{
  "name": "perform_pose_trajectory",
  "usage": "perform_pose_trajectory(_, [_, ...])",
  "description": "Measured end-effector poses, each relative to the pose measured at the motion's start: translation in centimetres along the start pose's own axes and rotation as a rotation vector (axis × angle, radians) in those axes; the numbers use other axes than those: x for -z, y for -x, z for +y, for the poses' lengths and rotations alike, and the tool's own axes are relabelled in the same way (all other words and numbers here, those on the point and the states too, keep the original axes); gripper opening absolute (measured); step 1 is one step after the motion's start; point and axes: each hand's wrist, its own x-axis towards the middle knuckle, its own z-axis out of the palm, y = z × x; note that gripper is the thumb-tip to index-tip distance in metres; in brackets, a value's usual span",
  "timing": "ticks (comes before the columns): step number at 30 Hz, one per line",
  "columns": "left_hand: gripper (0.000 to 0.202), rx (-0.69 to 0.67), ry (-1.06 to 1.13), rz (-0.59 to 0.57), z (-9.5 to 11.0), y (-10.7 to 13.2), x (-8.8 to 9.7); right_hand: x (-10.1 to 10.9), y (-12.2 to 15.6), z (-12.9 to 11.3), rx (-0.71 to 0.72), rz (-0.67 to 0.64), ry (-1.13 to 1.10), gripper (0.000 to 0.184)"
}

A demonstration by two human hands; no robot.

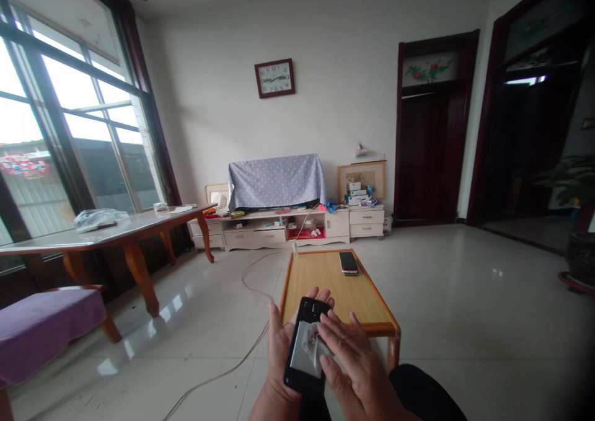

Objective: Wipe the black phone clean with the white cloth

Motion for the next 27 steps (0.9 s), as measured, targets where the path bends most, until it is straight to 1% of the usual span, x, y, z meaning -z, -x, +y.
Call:
perform_pose_trajectory(2, [0.095, -0.001, 0.012, 0.01, -0.2, -0.1, 0.0, -0.3, -0.1, 0.3, -0.024, 0.029, -0.043, 0.051])
perform_pose_trajectory(4, [0.094, 0.003, 0.02, 0.008, -0.4, 0.0, 0.2, -0.8, 0.0, 0.5, -0.013, 0.074, -0.04, 0.048])
perform_pose_trajectory(6, [0.094, 0.008, 0.026, 0.001, -0.7, 0.2, 0.5, -1.2, 0.0, 0.5, -0.045, 0.093, -0.043, 0.042])
perform_pose_trajectory(9, [0.093, 0.026, 0.04, -0.011, -1.0, 0.2, 0.8, -0.9, -0.3, 0.3, -0.191, 0.086, -0.149, 0.027])
perform_pose_trajectory(12, [0.093, 0.048, 0.055, -0.04, -1.2, 0.0, 0.9, 0.1, -0.9, 0.1, -0.375, 0.09, -0.374, 0.017])
perform_pose_trajectory(14, [0.092, 0.051, 0.068, -0.069, -1.3, -0.2, 0.9, 0.7, -1.4, 0.2, -0.517, 0.055, -0.522, 0.013])
perform_pose_trajectory(16, [0.091, 0.063, 0.086, -0.093, -1.5, -0.5, 0.8, 1.1, -1.9, 0.5, -0.618, 0.018, -0.573, 0.01])
perform_pose_trajectory(17, [0.092, 0.078, 0.096, -0.102, -1.6, -0.6, 0.7, 1.2, -2.2, 0.8, -0.636, 0.025, -0.551, 0.011])
perform_pose_trajectory(19, [0.094, 0.107, 0.109, -0.129, -1.9, -0.9, 0.6, 1.4, -2.8, 1.3, -0.62, 0.08, -0.44, 0.011])
perform_pose_trajectory(21, [0.096, 0.125, 0.113, -0.167, -2.1, -1.1, 0.6, 1.5, -3.1, 1.7, -0.552, 0.133, -0.328, 0.015])
perform_pose_trajectory(23, [0.096, 0.124, 0.118, -0.197, -2.1, -1.2, 0.5, 1.5, -3.0, 1.7, -0.46, 0.141, -0.245, 0.023])
perform_pose_trajectory(25, [0.096, 0.109, 0.13, -0.21, -1.8, -1.2, 0.5, 1.1, -2.1, 1.2, -0.352, 0.121, -0.182, 0.027])
perform_pose_trajectory(27, [0.096, 0.082, 0.145, -0.215, -1.4, -1.2, 0.5, 0.2, -0.6, 0.3, -0.245, 0.095, -0.125, 0.03])
